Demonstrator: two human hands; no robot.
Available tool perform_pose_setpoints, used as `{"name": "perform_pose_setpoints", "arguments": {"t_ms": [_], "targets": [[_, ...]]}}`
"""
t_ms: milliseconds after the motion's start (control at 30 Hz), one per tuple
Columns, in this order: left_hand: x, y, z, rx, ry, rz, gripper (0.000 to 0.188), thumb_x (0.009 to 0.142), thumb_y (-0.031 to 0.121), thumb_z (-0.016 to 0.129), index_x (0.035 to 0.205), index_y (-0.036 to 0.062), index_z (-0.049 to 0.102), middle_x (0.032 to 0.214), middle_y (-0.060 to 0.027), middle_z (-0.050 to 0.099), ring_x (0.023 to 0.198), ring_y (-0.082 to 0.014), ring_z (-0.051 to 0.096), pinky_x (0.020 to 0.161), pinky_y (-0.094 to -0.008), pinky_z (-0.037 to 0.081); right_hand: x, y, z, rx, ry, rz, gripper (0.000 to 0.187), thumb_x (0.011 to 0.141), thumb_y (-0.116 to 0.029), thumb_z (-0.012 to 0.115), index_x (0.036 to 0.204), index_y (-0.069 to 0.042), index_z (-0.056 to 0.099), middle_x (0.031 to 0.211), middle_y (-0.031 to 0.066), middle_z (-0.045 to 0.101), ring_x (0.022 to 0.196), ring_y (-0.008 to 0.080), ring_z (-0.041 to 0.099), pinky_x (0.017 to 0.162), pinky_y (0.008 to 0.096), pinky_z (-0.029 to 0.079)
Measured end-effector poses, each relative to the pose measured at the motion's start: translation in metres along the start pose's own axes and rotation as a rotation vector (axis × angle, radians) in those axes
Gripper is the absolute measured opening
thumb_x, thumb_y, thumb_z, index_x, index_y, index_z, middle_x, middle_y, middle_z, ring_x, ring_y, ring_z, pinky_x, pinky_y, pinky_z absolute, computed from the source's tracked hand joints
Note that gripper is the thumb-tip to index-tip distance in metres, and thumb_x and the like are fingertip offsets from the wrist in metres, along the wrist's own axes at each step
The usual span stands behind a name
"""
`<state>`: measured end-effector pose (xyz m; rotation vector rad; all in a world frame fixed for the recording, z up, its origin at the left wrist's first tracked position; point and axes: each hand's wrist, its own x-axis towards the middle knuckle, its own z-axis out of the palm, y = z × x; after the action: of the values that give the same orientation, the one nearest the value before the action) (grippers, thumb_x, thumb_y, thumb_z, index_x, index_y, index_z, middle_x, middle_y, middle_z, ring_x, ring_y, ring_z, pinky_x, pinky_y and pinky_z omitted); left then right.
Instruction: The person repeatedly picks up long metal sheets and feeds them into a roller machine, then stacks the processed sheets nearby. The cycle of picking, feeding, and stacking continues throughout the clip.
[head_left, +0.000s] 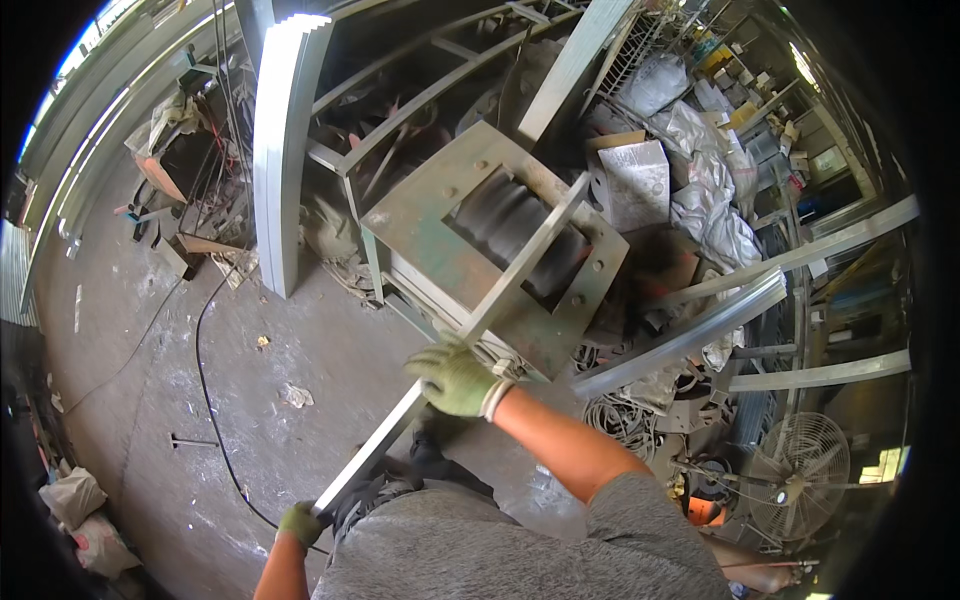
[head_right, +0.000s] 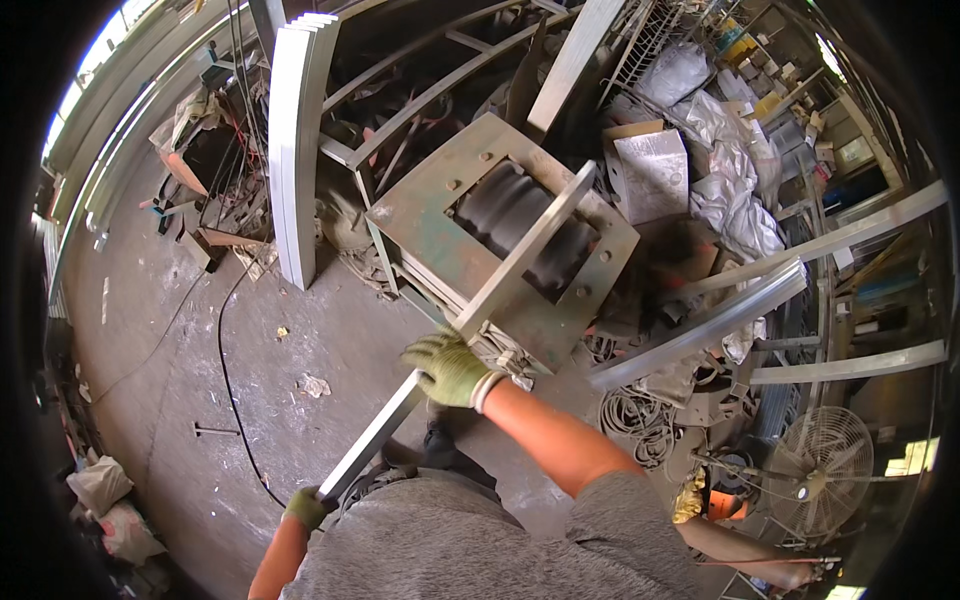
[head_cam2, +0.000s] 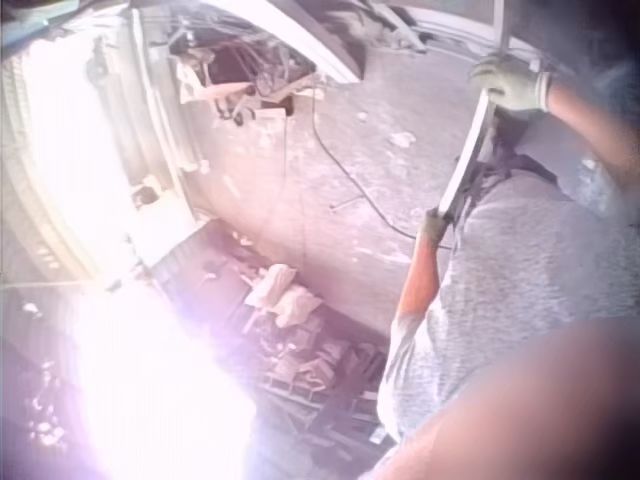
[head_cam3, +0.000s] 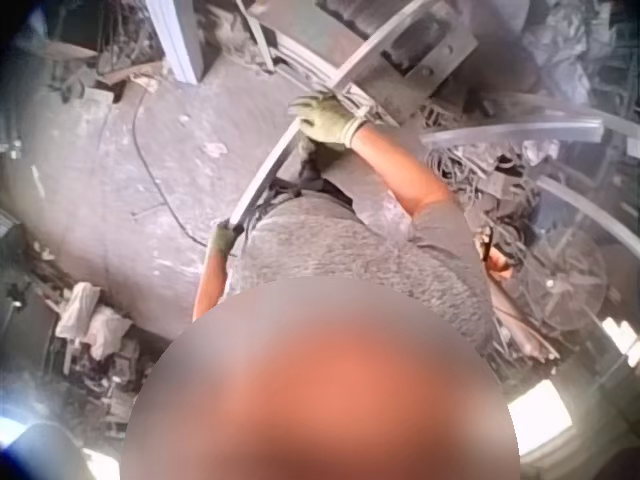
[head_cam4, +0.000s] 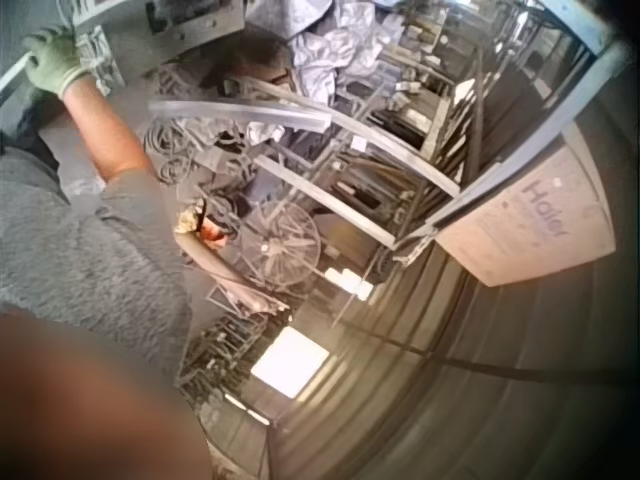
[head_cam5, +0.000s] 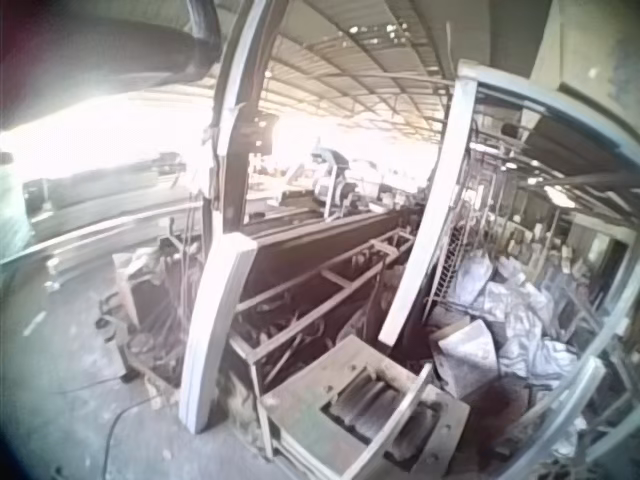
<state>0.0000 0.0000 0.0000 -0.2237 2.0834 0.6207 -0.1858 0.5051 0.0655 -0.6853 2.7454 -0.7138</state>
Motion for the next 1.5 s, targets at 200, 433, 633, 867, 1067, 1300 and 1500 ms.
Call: {"name": "perform_pose_setpoints", "arguments": {"t_ms": [200,433,633,867,1067,1300,1500], "targets": [[0.005,0.142,-0.035,-0.413,-0.068,0.236,0.061,0.09,0.039,0.097,0.135,0.0024,0.079,0.116,-0.0138,0.086,0.105,-0.0217,0.08,0.097,-0.0381,0.063,0.032,0.07,-0.027,-0.081,0.468,0.204,0.024,0.102,-0.039,0.078,0.097,-0.017,0.085,0.103,0.0055,0.081,0.122,0.0279,0.071,0.132,0.0527,0.034],[0.02,0.234,-0.053,-0.053,0.194,0.207,0.064,0.106,0.068,0.069,0.12,0.0064,0.082,0.11,-0.0238,0.083,0.107,-0.0433,0.079,0.093,-0.0504,0.061,0.072,0.137,-0.053,-0.389,0.464,0.269,0.035,0.107,-0.034,0.067,0.083,-0.013,0.081,0.095,0.0094,0.081,0.114,0.0306,0.072,0.129,0.0527,0.038],[0.037,0.209,-0.052,0.002,0.208,0.274,0.06,0.11,0.066,0.062,0.11,0.0094,0.08,0.102,-0.0256,0.081,0.104,-0.0512,0.076,0.087,-0.0571,0.059,0.072,0.126,-0.042,-0.404,0.503,0.249,0.036,0.107,-0.035,0.065,0.084,-0.012,0.081,0.095,0.0103,0.081,0.112,0.0319,0.073,0.128,0.0538,0.039],[0.047,0.112,-0.041,-0.067,0.248,0.361,0.058,0.114,0.061,0.059,0.106,0.0078,0.08,0.098,-0.0258,0.079,0.097,-0.0514,0.076,0.083,-0.0584,0.058,0.074,0.063,0.004,-0.379,0.501,0.267,0.035,0.106,-0.032,0.065,0.081,-0.012,0.08,0.088,0.0097,0.079,0.106,0.0311,0.073,0.128,0.0547,0.039],[0.045,0.025,-0.043,-0.112,0.27,0.365,0.06,0.115,0.062,0.054,0.102,0.0078,0.077,0.095,-0.0271,0.076,0.096,-0.0562,0.072,0.08,-0.063,0.055,0.08,0.0,0.054,-0.345,0.502,0.238,0.031,0.102,-0.029,0.069,0.076,-0.013,0.075,0.086,0.0089,0.076,0.104,0.0315,0.071,0.126,0.057,0.04],[0.034,-0.038,-0.041,-0.127,0.283,0.362,0.064,0.116,0.063,0.051,0.101,0.0068,0.077,0.094,-0.0284,0.075,0.095,-0.0566,0.071,0.08,-0.0621,0.054,0.079,-0.045,0.088,-0.373,0.482,0.225,0.032,0.102,-0.03,0.068,0.076,-0.011,0.074,0.086,0.0106,0.075,0.102,0.0341,0.069,0.127,0.0575,0.039],[0.024,-0.088,-0.039,-0.144,0.294,0.327,0.065,0.116,0.062,0.05,0.101,0.0053,0.078,0.095,-0.029,0.076,0.096,-0.0577,0.071,0.082,-0.0635,0.054,0.077,-0.084,0.121,-0.341,0.446,0.249,0.031,0.101,-0.032,0.068,0.078,-0.013,0.076,0.088,0.0089,0.077,0.103,0.0325,0.071,0.13,0.0575,0.037]]}}
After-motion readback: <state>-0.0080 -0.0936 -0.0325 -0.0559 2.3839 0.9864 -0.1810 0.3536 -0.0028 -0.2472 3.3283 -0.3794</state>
